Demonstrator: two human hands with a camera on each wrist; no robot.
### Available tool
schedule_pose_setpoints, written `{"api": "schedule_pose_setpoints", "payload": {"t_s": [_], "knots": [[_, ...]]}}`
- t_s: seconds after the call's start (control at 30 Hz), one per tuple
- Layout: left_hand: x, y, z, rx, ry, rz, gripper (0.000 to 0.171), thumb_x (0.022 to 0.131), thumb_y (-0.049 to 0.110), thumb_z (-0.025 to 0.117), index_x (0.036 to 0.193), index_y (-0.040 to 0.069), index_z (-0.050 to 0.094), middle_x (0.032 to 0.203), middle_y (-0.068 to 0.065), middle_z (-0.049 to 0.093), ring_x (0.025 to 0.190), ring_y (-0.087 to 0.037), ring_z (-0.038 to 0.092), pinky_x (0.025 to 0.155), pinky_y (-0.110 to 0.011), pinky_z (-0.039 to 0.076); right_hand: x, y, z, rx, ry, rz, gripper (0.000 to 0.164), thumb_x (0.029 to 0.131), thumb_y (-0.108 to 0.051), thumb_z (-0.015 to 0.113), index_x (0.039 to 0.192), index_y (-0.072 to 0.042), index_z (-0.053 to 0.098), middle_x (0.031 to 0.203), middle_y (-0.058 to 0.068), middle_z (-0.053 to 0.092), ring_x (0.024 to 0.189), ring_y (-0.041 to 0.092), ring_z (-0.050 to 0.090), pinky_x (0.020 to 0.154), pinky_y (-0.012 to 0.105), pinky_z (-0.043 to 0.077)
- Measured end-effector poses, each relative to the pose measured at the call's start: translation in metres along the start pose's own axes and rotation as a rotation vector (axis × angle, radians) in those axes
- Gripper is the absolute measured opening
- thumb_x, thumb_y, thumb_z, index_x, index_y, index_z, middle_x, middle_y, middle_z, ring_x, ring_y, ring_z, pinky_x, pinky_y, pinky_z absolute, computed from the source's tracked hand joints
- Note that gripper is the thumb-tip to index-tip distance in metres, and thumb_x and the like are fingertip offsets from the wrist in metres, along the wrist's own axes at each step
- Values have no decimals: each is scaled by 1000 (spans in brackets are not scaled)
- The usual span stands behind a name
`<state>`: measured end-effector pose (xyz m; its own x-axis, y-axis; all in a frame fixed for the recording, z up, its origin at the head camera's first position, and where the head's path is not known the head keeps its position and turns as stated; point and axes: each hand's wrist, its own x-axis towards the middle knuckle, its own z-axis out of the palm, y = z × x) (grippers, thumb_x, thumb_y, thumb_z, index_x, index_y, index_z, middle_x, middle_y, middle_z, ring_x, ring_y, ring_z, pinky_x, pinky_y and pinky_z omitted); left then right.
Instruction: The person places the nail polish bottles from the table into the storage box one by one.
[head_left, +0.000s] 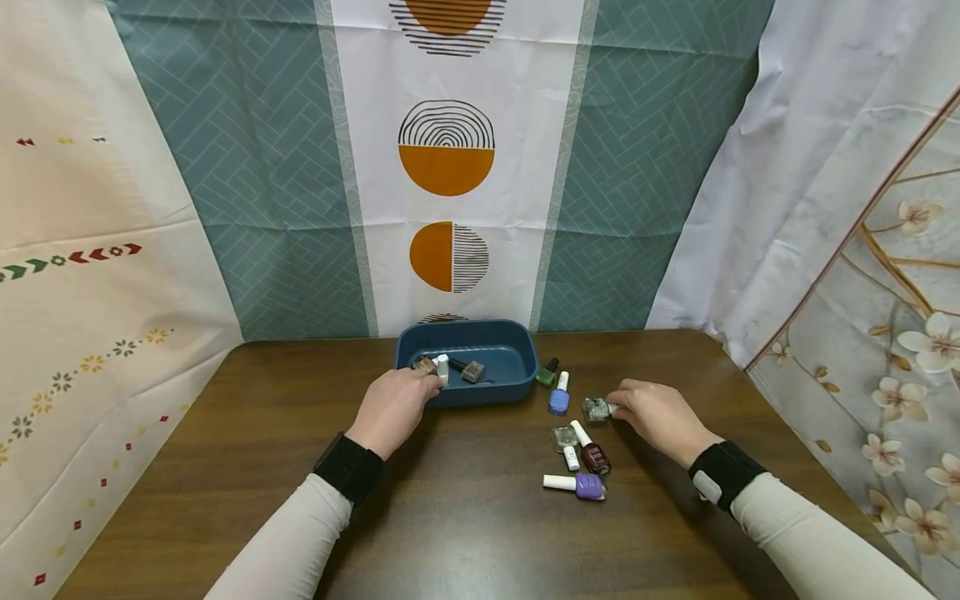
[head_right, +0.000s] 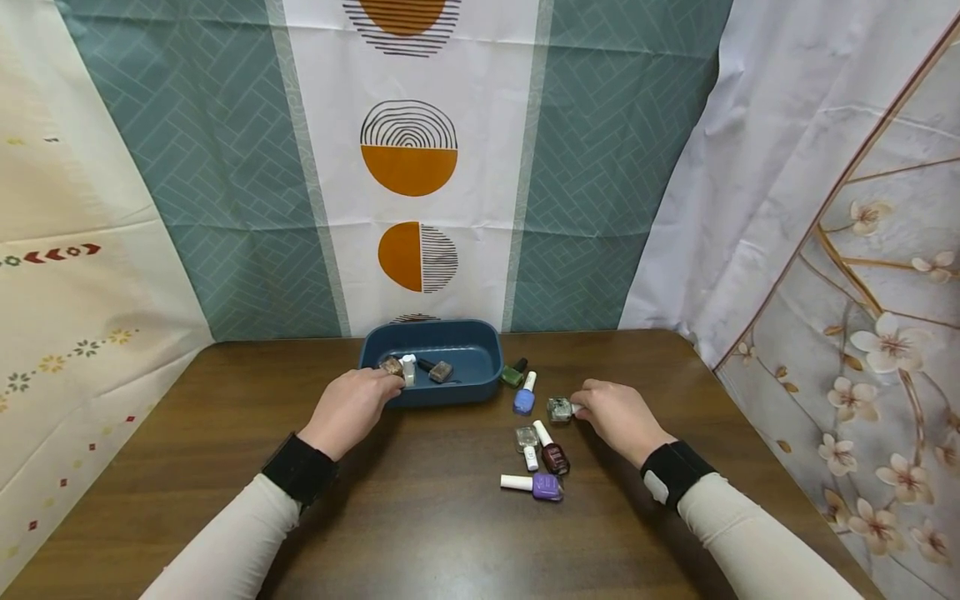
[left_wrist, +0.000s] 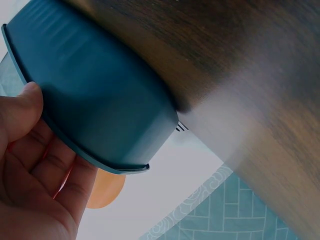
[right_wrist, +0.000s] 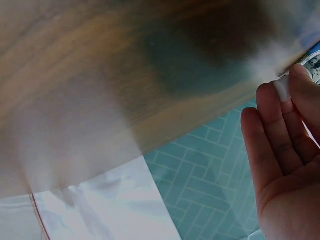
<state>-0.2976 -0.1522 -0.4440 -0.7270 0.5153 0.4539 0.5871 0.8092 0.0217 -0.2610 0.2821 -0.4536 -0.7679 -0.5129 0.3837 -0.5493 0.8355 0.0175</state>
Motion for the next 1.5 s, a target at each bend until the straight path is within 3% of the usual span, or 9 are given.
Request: {"api": "schedule_pose_setpoints", "payload": {"t_s": [0.83, 1.2, 1.5], "knots": [[1, -1, -4, -41, -34, -28, 12, 99, 11, 83, 111, 12, 85, 93, -2, 80, 81, -22, 72, 79, -42, 62, 23, -20, -21, 25, 60, 61, 14, 93, -4, 88, 105, -8, 81, 91, -1, 70, 80, 18, 71, 73, 44, 61], [-1, 0, -2, -31, -46, -29, 13, 99, 10, 83, 112, 13, 86, 97, -3, 81, 84, -23, 73, 83, -42, 63, 50, -35, -26, 39, 80, 41, 14, 94, -4, 88, 104, -10, 82, 89, -2, 69, 76, 16, 66, 70, 41, 58], [-2, 1, -2, -20, -23, -19, 11, 99, 12, 84, 110, 14, 86, 96, -1, 81, 82, -21, 71, 79, -40, 61, 78, -43, -34, 38, 96, -5, 13, 95, -2, 86, 105, -10, 83, 92, 0, 72, 82, 20, 72, 73, 43, 61]]}}
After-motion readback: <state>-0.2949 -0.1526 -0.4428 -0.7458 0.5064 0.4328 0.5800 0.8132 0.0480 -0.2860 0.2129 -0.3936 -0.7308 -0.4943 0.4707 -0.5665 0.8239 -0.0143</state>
